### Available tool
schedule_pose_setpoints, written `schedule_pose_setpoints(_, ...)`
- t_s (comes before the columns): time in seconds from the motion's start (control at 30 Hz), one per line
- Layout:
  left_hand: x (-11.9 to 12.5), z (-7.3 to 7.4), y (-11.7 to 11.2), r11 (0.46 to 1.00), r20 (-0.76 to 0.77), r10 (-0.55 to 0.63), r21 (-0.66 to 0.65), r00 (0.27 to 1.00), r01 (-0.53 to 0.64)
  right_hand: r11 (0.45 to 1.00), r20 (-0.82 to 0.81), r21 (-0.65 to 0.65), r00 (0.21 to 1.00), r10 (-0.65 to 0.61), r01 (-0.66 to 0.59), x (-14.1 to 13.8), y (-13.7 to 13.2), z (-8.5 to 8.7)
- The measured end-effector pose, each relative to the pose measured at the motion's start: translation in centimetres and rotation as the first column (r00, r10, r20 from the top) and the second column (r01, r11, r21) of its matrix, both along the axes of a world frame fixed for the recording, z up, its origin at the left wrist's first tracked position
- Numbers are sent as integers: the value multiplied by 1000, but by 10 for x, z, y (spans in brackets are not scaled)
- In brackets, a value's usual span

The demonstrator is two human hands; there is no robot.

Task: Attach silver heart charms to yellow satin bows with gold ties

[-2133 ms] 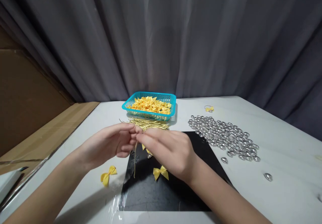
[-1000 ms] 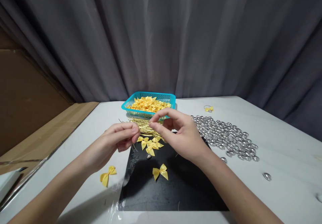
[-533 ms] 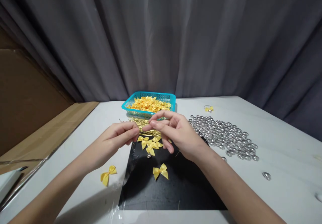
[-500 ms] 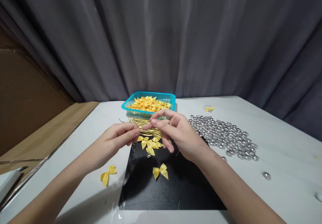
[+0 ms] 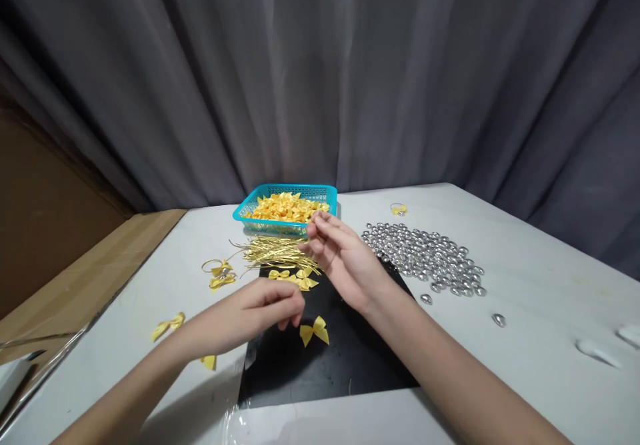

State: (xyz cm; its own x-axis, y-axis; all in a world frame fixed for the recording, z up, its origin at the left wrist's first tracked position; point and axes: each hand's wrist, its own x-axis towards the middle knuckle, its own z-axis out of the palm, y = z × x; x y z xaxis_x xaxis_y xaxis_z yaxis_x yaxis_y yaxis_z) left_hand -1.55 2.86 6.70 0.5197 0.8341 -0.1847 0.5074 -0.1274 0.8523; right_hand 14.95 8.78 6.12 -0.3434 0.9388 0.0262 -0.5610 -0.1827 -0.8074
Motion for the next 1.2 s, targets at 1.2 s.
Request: schedule_pose_setpoints(1.2,40,-101,-3,884,408,466,-238,785,-402,971,-1,-236,999,40,-40,59,-17,-37)
